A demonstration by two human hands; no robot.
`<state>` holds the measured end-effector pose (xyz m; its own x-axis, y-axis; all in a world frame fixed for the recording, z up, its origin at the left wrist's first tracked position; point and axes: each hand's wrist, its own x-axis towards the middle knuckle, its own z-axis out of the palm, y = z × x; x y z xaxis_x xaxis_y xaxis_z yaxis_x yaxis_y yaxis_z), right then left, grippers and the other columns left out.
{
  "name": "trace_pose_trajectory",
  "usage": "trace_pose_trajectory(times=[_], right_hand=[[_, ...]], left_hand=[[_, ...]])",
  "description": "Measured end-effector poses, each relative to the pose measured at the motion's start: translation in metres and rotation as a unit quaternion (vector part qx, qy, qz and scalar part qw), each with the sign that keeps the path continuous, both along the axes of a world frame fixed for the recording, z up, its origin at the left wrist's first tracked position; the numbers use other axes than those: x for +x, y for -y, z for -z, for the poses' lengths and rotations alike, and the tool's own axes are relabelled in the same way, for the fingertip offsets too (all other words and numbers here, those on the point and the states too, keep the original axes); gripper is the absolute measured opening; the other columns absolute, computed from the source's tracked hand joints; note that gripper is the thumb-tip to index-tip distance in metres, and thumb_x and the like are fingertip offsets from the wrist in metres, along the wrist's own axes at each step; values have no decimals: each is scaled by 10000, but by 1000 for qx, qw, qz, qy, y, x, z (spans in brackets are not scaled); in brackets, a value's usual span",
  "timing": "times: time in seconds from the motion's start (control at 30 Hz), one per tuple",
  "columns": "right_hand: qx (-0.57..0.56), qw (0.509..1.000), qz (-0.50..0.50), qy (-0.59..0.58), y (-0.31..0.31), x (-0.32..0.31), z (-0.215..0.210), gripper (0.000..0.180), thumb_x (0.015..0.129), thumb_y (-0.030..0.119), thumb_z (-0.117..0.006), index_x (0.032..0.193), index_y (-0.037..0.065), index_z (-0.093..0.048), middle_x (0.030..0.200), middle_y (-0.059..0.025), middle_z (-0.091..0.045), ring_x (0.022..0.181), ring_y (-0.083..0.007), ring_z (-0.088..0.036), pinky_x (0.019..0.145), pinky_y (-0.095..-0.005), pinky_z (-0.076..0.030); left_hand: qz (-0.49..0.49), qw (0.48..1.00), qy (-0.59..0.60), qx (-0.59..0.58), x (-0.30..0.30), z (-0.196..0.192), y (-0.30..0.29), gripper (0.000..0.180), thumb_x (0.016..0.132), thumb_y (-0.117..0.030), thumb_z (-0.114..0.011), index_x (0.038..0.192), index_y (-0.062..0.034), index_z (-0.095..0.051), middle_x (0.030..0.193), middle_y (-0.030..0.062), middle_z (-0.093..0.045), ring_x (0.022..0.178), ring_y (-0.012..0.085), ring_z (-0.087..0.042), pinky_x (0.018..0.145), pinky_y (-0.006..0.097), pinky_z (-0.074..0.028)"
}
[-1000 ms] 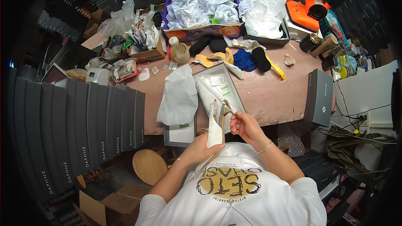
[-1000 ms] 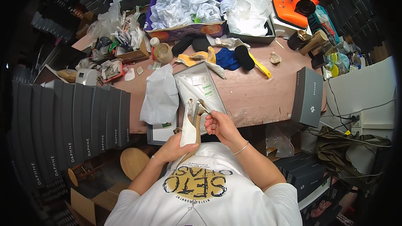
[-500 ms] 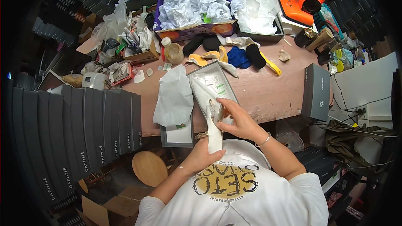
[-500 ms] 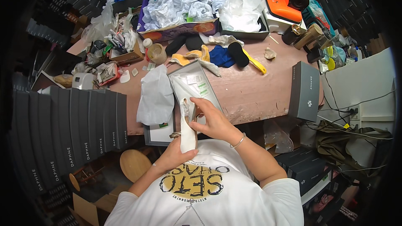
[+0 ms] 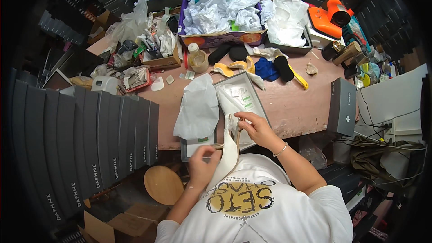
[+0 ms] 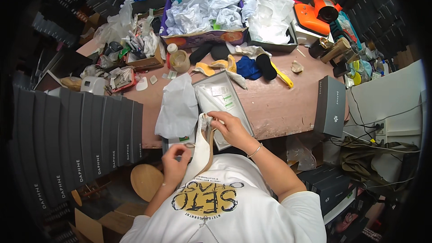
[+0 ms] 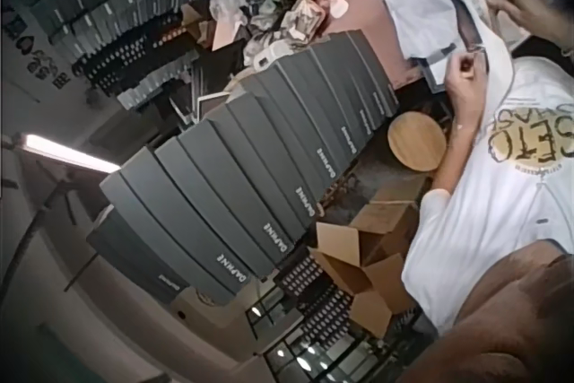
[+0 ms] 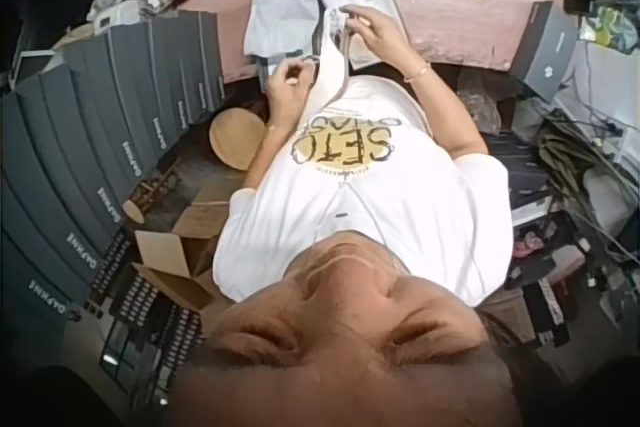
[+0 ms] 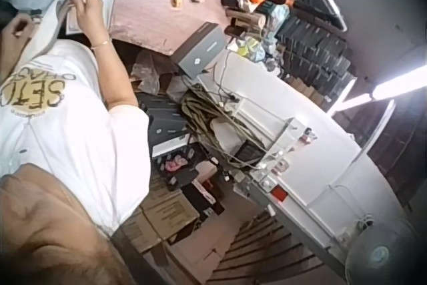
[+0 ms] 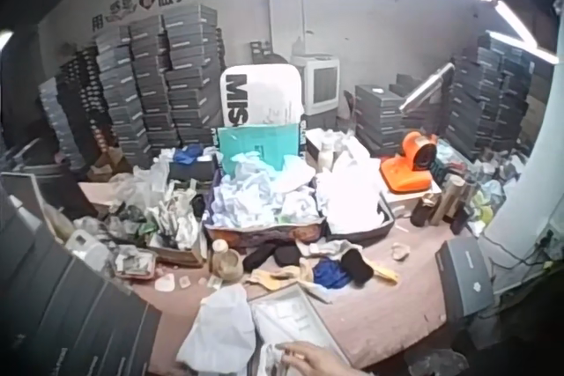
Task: Cleaning and packing high-heeled shoes into boxes.
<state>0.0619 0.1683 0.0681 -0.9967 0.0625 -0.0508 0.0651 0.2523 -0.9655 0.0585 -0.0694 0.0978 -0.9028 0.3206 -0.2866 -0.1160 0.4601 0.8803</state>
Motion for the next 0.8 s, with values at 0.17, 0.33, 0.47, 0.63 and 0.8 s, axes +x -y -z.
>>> trace_pose_trajectory(times=[0.17,0.33,0.47,0.63,0.8], right_hand=[[-29,999,-27,-15,24,-9,-10,308,931,118,-568,1230,44,-568,1136,-110,-583,897,-136,-607,698,-248,-514],[-43,997,-29,64,16,-28,-14,301,913,208,-602,1163,40,-611,954,-123,-649,830,-232,-620,744,-311,-497],[45,994,73,69,-68,-67,39,217,886,177,-607,1041,33,-656,775,-123,-658,682,-251,-628,665,-344,-500],[303,948,100,3,-141,-130,104,159,808,130,-617,943,59,-664,881,-158,-638,800,-329,-634,689,-401,-503],[364,930,-38,-27,-135,-181,148,148,820,136,-594,939,90,-670,914,-138,-629,818,-321,-638,699,-409,-516]], left_hand=[[-11,978,37,203,-42,32,-9,455,918,-390,-570,1150,-2,-523,987,135,-623,902,250,-616,831,371,-483],[23,756,508,412,-25,55,-20,586,965,-515,-353,1210,4,-475,940,136,-599,699,266,-658,651,369,-558],[-12,789,456,411,-27,70,-32,536,971,-473,-359,1189,-4,-501,897,89,-590,677,233,-653,596,338,-548],[-86,827,403,382,-40,57,-46,485,984,-417,-356,1207,-9,-497,890,63,-588,660,213,-652,549,318,-536],[-144,832,383,375,-40,49,-66,494,989,-402,-345,1214,13,-489,896,69,-589,656,216,-648,559,323,-536]])
